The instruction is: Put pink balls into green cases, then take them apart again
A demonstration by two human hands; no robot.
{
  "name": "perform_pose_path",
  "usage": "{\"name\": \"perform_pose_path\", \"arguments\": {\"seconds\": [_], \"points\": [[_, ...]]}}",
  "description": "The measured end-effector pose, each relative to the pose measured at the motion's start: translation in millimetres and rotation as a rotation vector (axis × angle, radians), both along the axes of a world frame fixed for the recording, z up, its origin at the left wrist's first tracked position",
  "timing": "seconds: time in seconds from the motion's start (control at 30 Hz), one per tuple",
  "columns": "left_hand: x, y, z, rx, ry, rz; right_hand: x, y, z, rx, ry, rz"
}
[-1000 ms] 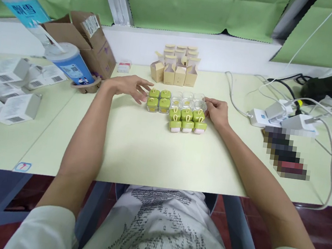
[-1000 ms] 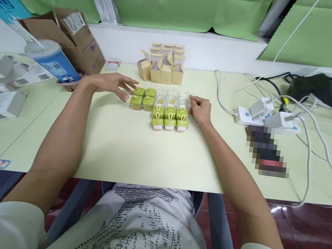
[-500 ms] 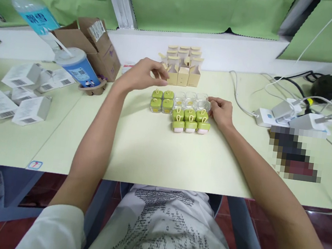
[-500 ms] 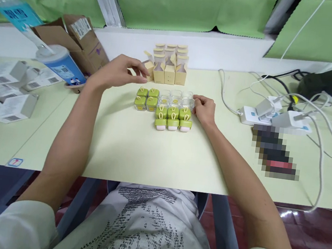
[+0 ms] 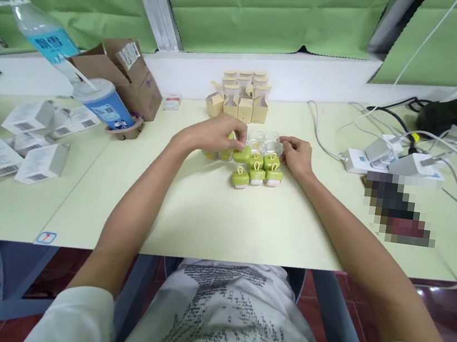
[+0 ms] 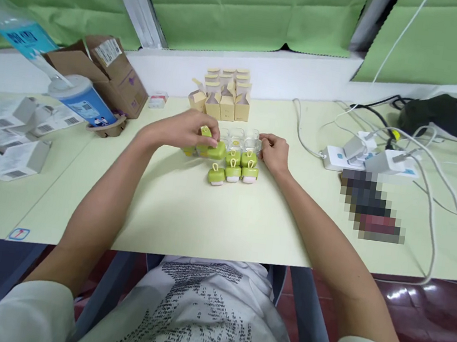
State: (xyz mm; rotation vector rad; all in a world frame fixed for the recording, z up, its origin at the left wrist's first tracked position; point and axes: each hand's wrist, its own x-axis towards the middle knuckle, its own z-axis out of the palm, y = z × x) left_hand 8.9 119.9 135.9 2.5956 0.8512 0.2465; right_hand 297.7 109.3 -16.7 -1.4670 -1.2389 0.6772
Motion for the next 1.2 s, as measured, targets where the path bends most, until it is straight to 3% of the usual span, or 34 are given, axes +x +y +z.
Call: {"name": "perform_pose_path", "arguments": {"seconds": [0.1, 0.2, 0.4, 0.5, 0.67, 1.0, 1.2], "points": [[-7, -6, 18.1, -0.076, -0.236, 0.063, -3, -2, 3.1, -0.001, 0.013, -0.007], [-7, 5, 21.5, -0.148, -0.365, 0.110, -5, -5, 7.3, 0.004, 0.009, -0.009], [12, 56, -7.9, 0.011, -0.277, 0.225, -5, -8, 9.8, 0.008, -0.019, -0.002], [18, 69, -27.4, 0.030, -0.246, 0.292, -3, -6, 7.7, 0.001, -0.023, 0.004], [17, 72, -45.9, 0.063, -0.272, 0.314, 1, -2, 2.0, -0.010, -0.018, 0.000], [25, 76, -61.8, 0.082, -0.288, 0.308, 2, 0, -0.8, -0.002, -0.014, -0.013], [27, 77, -63.4, 0.104, -0.304, 0.295, 1, -2, 0.9, -0.006, -0.014, -0.003]]}}
